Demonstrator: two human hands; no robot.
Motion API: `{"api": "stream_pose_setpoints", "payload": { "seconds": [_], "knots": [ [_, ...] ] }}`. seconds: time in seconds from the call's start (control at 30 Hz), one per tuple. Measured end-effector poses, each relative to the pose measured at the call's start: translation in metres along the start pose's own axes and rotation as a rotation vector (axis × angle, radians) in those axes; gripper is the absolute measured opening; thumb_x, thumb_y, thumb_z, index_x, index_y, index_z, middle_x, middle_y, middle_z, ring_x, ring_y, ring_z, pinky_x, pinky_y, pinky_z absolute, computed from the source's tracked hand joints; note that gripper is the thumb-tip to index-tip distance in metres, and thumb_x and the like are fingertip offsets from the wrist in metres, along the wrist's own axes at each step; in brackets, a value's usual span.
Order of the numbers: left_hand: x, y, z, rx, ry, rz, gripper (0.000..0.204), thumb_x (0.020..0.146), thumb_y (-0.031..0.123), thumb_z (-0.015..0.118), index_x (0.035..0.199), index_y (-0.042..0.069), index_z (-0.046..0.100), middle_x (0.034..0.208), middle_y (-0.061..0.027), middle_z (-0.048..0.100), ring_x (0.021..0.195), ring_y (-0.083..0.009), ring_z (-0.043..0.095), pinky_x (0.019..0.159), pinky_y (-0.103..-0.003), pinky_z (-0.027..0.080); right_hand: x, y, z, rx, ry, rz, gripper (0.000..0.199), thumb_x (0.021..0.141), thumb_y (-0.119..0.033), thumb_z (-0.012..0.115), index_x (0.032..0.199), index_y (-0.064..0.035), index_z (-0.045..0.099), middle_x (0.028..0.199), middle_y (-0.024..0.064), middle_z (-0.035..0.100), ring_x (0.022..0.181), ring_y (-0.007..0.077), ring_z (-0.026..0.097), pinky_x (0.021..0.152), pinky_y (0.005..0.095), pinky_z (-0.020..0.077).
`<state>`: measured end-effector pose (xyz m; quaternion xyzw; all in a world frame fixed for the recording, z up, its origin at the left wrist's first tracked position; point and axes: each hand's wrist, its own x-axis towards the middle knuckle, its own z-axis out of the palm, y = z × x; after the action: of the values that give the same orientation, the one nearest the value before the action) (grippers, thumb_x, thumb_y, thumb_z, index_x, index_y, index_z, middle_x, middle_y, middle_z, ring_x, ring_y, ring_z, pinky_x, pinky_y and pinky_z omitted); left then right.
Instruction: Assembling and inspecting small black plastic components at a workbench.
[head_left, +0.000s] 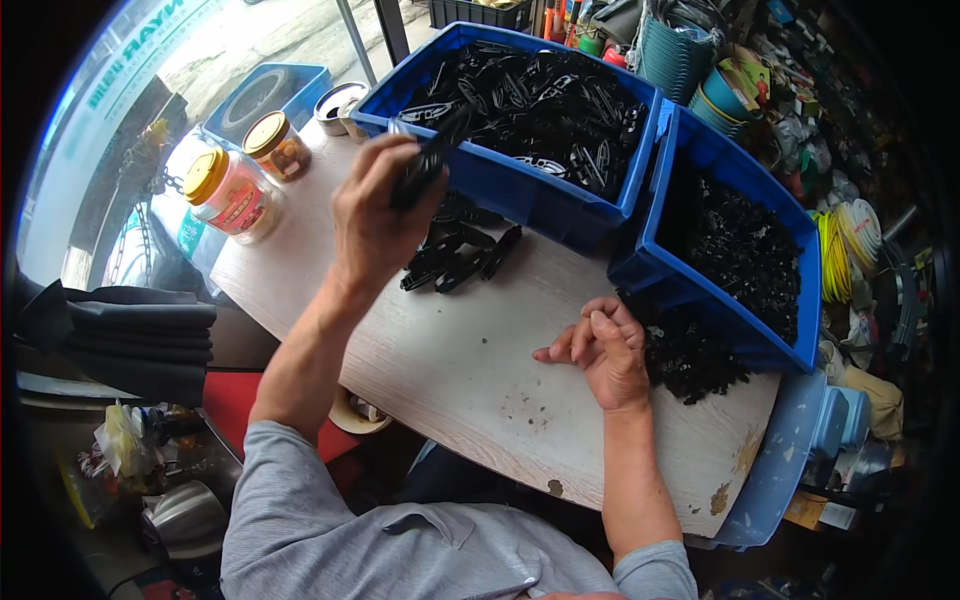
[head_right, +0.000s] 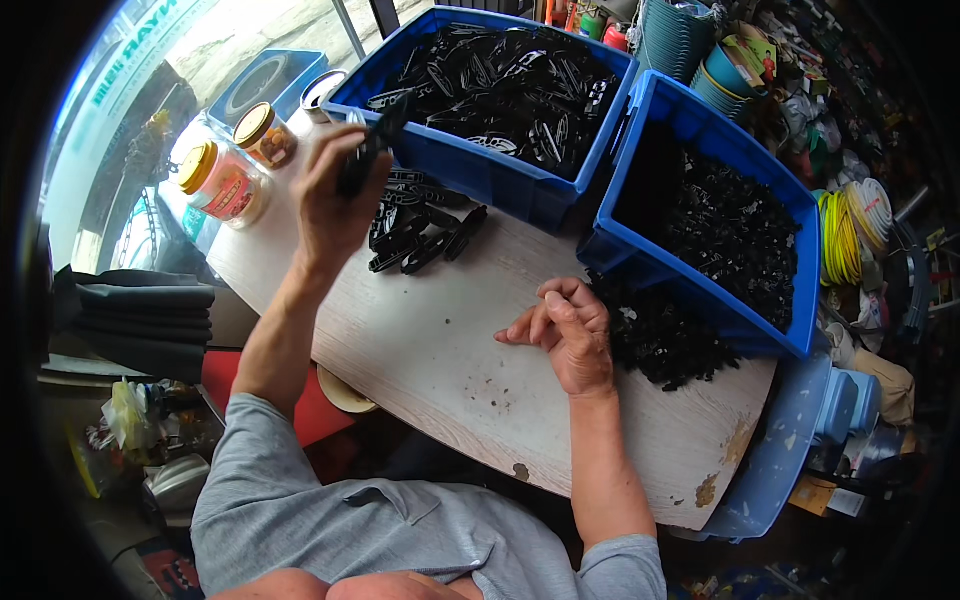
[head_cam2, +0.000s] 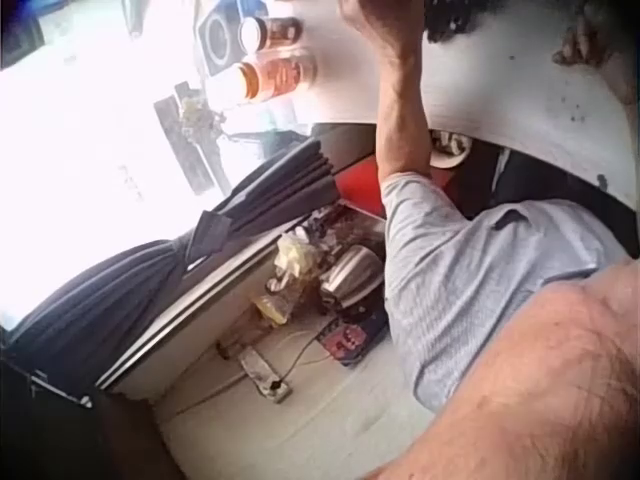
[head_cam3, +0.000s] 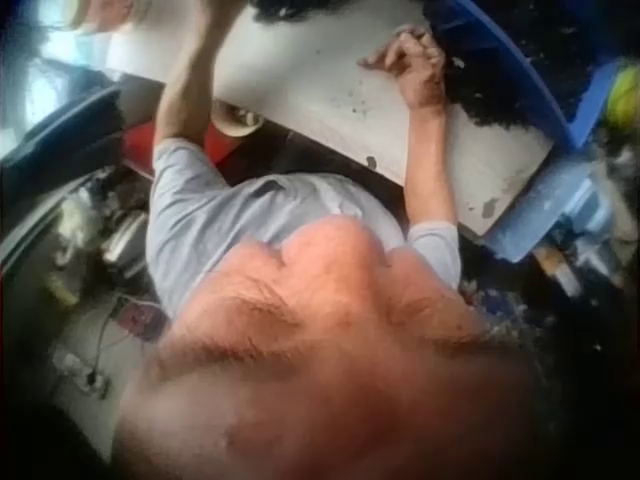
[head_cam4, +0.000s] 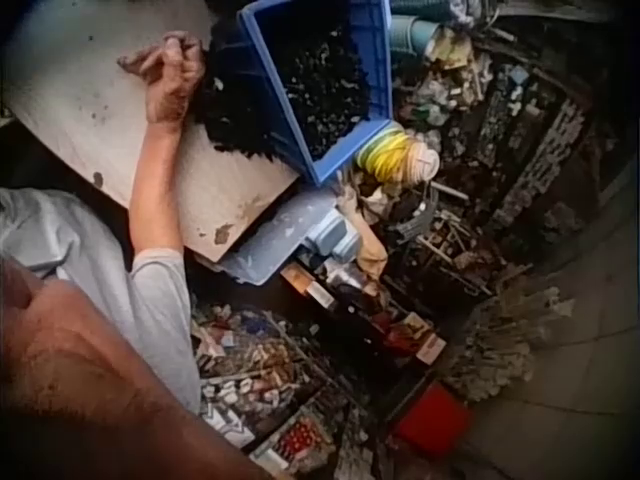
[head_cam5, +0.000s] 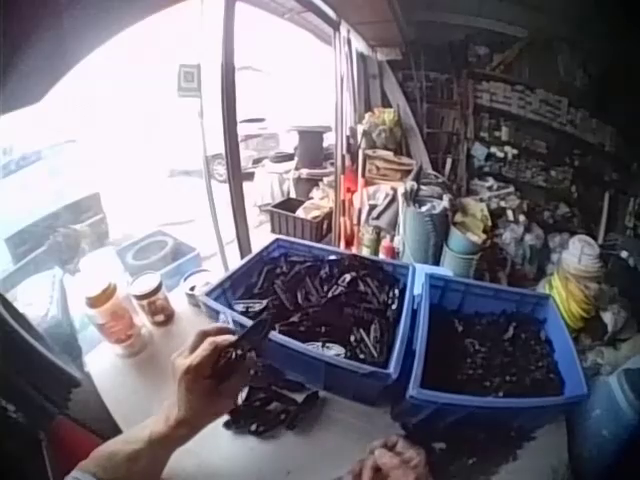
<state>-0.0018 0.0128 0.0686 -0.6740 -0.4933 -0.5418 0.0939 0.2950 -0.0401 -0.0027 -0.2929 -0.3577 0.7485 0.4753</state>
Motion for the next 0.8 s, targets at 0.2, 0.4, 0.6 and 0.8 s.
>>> {"api": "stream_pose_setpoints", "payload": {
  "seconds": [0.2, 0.4, 0.6, 0.8],
  "knots": [
    [-0.048, -0.019, 0.009, 0.274, -0.216, -0.018, 0.026, 0.076, 0.014, 0.078, 0.099, 0.007, 0.067, 0.112, -0.0098, 0.065, 0.1, -0.0328, 0.065, 0.079, -0.04, 0.055, 0.001, 0.002, 0.0, -0.013, -0.023, -0.012, 0.017, 0.099, -0.02, 0.053, 0.107, -0.0064, 0.058, 0.064, 0.0062, 0.058, 0.071, 0.0239, 0.068, 0.076, 0.0582, 0.0609],
    [-0.05, -0.013, 0.015, 0.473, -0.275, 0.056, 0.038, 0.076, 0.022, 0.08, 0.11, 0.01, 0.066, 0.12, -0.0114, 0.063, 0.115, -0.0379, 0.057, 0.089, -0.044, 0.051, 0.001, 0.001, 0.002, 0.021, -0.022, -0.015, 0.016, 0.099, -0.016, 0.054, 0.109, -0.0036, 0.056, 0.064, 0.007, 0.059, 0.07, 0.0236, 0.069, 0.076, 0.0537, 0.0618],
    [-0.025, 0.003, 0.014, 0.14, -0.185, 0.036, 0.049, 0.078, 0.03, 0.081, 0.118, 0.007, 0.064, 0.128, -0.0162, 0.06, 0.125, -0.0381, 0.052, 0.104, -0.048, 0.043, 0.0, 0.001, 0.0, 0.028, -0.021, -0.01, 0.016, 0.098, -0.018, 0.055, 0.109, -0.0055, 0.058, 0.065, 0.0068, 0.06, 0.071, 0.0243, 0.069, 0.076, 0.0561, 0.0611],
    [0.071, 0.017, 0.055, 0.175, -0.195, 0.245, 0.066, 0.084, 0.048, 0.075, 0.134, 0.009, 0.057, 0.136, -0.0222, 0.053, 0.129, -0.0416, 0.048, 0.105, -0.051, 0.042, 0.001, 0.003, -0.004, 0.032, -0.012, 0.001, 0.018, 0.098, -0.021, 0.057, 0.109, -0.0071, 0.059, 0.065, 0.0069, 0.06, 0.073, 0.0251, 0.069, 0.076, 0.0585, 0.0604]
  ]
}}
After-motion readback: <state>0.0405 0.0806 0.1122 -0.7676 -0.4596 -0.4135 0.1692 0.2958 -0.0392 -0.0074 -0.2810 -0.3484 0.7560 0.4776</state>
